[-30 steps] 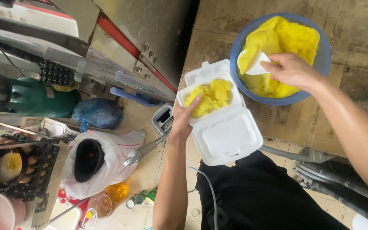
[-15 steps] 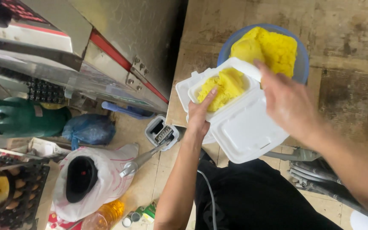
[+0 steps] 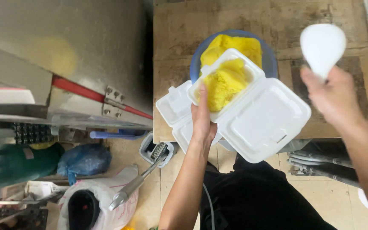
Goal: Preparing a takeout container by portioning yellow rice and adding various toppings like meat, vegetables, and sauces.
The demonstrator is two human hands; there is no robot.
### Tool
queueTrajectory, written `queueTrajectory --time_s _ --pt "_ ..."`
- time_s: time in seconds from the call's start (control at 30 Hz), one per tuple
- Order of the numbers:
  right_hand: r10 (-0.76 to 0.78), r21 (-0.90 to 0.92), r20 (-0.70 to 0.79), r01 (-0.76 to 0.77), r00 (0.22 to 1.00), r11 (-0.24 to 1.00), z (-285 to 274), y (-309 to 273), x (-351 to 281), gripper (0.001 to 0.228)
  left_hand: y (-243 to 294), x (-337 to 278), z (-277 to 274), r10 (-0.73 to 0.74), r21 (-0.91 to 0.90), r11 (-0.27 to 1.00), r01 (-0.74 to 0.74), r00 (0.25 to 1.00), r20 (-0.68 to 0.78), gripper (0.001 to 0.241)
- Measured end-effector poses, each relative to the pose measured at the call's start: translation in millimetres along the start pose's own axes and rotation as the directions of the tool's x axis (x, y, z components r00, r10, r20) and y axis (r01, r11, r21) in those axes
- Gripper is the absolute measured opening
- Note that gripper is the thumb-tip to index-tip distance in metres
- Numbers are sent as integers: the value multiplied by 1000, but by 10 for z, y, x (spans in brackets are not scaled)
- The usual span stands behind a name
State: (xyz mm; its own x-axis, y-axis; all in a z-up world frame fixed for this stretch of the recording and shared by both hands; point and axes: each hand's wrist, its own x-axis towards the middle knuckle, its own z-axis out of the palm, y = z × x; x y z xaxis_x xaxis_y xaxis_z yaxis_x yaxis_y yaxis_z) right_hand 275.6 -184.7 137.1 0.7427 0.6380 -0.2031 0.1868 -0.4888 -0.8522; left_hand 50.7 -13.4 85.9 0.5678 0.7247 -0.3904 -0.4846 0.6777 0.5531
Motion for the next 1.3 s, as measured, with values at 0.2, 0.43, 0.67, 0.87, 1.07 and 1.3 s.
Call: queueTrajectory --time_s 0.2,0.43,0.67,0.87,1.07,1.3 --pt "218 692 398 -447 891 567 -387 1792 289 51 -603 252 624 79 -108 992 -72 995 61 83" --pt "-304 922 367 -299 879 247 -1035 1362 472 52 -2235 502 1201 22 -109 994 -9 993 118 77" --pt "134 663 185 -224 974 714 -1581 1066 626 58 -2760 498 1442 -49 384 912 -141 894 445 82" --pt "200 599 213 -290 956 746 -1706 1422 842 58 -2848 331 1601 -44 622 696 -357 845 533 85" --pt "266 563 298 -394 917 727 -1741 1739 983 56 -2973 373 1579 -54 702 604 -376 860 507 70" --pt "305 499 341 -446 889 743 -1758 2347 1321 62 -2809 600 1857 -426 682 683 261 901 82 87"
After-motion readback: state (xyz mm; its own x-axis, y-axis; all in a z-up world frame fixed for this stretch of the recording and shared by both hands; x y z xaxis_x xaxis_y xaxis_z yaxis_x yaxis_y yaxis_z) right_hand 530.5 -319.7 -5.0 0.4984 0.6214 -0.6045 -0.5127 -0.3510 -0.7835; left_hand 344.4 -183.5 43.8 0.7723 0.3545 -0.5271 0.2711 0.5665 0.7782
